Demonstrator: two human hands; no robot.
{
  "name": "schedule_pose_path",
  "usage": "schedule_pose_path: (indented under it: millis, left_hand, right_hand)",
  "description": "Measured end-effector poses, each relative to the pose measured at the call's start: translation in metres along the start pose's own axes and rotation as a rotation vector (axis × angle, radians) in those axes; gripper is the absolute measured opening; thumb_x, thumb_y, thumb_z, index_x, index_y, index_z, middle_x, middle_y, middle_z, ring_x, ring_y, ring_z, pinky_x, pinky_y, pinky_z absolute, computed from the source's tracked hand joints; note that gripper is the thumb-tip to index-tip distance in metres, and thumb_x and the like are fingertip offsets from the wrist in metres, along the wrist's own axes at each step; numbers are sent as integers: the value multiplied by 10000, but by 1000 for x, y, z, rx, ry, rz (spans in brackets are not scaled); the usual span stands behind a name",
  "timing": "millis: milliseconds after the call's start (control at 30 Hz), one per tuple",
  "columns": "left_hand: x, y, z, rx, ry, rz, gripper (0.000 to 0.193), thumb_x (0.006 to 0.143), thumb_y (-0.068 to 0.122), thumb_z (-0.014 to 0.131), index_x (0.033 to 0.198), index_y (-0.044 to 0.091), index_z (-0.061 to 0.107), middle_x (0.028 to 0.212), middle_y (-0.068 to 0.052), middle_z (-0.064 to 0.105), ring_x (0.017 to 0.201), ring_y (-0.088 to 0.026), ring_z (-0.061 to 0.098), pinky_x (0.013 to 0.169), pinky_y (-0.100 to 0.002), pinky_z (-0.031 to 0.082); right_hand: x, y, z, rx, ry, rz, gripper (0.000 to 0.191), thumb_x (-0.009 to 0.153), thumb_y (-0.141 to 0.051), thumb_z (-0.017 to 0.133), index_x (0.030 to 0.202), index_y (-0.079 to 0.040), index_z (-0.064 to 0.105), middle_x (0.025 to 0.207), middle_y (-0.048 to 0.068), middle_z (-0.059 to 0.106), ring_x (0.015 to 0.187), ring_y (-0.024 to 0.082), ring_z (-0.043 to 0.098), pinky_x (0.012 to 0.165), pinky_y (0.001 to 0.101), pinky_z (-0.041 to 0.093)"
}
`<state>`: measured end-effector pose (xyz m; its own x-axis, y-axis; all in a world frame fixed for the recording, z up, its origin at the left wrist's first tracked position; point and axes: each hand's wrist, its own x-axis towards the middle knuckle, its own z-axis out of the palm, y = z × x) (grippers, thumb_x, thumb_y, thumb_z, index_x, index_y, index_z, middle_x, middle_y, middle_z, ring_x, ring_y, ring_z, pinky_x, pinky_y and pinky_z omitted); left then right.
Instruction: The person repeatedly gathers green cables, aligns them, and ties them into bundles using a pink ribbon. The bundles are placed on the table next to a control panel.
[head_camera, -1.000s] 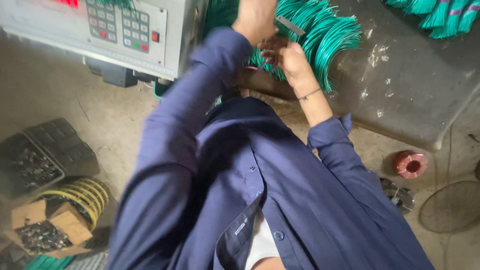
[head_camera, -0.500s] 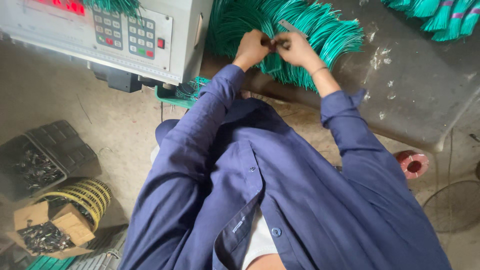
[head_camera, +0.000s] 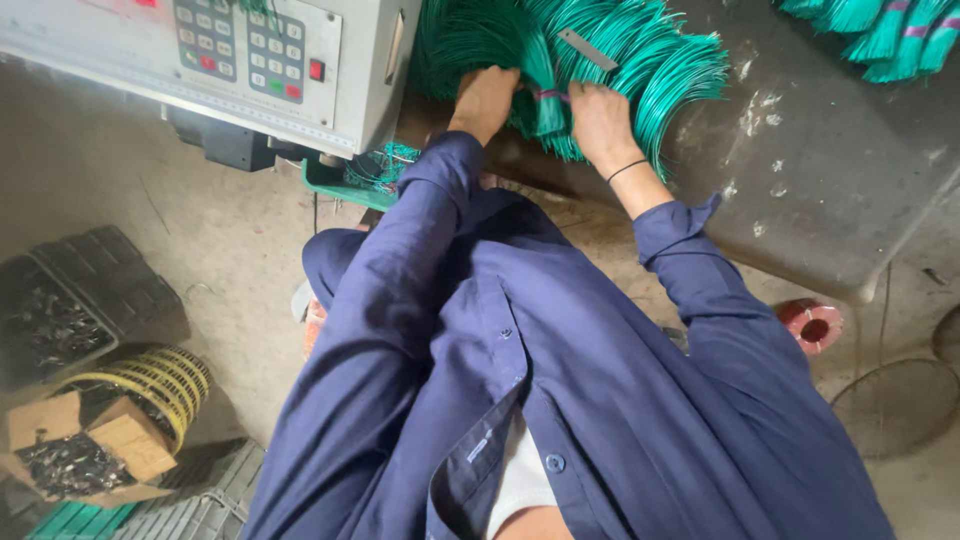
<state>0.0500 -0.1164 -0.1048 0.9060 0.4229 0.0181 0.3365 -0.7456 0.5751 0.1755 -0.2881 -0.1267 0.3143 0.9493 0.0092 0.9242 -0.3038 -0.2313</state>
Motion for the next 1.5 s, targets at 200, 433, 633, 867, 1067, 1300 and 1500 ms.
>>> schedule_pose_path:
  millis: [200,433,633,867,1067,1300,1500]
  left_hand:
    - [1,24,9,-475,56,-283,140,883,187,723,936,64,764,886,-182,760,837,-357,730,733,-435,576]
    - [-1,31,-7,-438,-146,-109,153,840,230,779,931,110,800,831,-130,761,789,-300,757,726,-400,583]
    - [-5,22,1,-492,-128,-178,202,819,228,810,953,76,803,859,-136,771,824,-283,765,746,-381,591]
    - [-17,21,8,-725,-144,-382,239,878,289,793,980,74,816,884,-98,807,797,-161,755,753,-302,562]
    - [-26,14,19,-1089,-120,-514,217,887,220,778,985,33,830,868,-30,797,786,-73,652,745,-256,512]
    - [-28,8,16,-988,-172,-471,205,909,222,779,1003,46,822,755,11,718,683,-70,591,633,-257,487]
    - [-31,13,11,-1013,-289,-449,288,939,287,779,995,5,804,763,26,687,673,-55,550,615,-245,445]
  right_hand:
    - [0,0,-24,215,-11,112,72,900,-75,661,897,-21,709,854,200,701,763,424,679,661,517,537]
    - [28,16,-24,1152,-396,547,244,1023,-212,650,1002,15,739,851,74,735,744,143,702,677,278,582]
    - [18,15,-13,1286,-290,412,139,1007,-101,694,1091,9,709,943,38,758,789,79,717,689,226,578]
    - [10,-5,-14,1115,-62,278,174,951,25,698,1124,7,698,1040,86,746,802,104,698,645,249,524]
    - [3,-13,-21,844,5,107,267,957,13,665,1208,-39,739,1098,108,778,854,175,760,756,281,593]
    - [11,-9,-15,823,-46,31,161,957,-22,724,1104,-36,786,1030,121,787,895,171,770,765,274,594]
    - [29,2,-10,833,-227,133,180,946,-6,713,1102,-38,796,949,118,787,818,119,755,747,244,589]
